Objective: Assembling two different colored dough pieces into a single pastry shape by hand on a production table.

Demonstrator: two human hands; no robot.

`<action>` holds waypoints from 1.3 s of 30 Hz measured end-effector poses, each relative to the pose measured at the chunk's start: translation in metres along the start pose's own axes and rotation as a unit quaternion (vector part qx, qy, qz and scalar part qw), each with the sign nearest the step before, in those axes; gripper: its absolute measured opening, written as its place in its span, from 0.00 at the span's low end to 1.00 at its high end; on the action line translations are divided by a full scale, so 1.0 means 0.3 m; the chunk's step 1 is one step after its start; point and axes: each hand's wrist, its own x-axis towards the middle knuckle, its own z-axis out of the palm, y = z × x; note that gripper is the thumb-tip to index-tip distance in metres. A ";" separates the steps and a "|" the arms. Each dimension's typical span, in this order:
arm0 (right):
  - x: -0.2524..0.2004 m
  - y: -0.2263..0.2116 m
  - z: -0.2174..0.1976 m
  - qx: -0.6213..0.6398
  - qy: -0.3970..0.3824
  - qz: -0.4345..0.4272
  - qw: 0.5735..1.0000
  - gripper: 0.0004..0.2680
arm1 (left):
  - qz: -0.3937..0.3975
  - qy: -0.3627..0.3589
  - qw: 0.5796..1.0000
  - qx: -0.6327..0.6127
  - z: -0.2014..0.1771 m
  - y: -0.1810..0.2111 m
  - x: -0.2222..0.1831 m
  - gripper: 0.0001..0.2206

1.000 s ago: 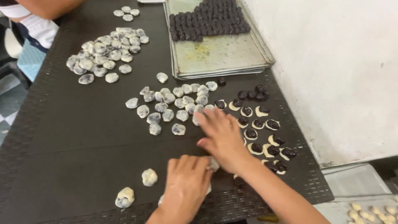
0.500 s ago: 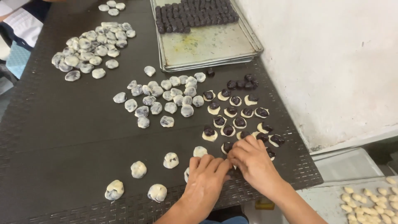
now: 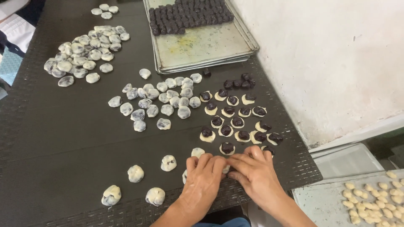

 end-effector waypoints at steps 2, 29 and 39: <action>0.018 -0.019 -0.015 0.035 -0.008 0.011 0.999 0.05 | 0.006 -0.020 1.000 -0.004 0.003 -0.007 0.001 0.19; 0.019 -0.175 -0.121 0.158 0.174 -0.091 0.968 0.08 | -0.545 -0.104 0.432 -0.711 -0.133 -0.015 0.101 0.05; -0.024 -0.133 0.048 0.034 0.097 0.009 0.995 0.07 | -0.118 -0.166 0.954 -0.221 -0.039 -0.007 0.002 0.34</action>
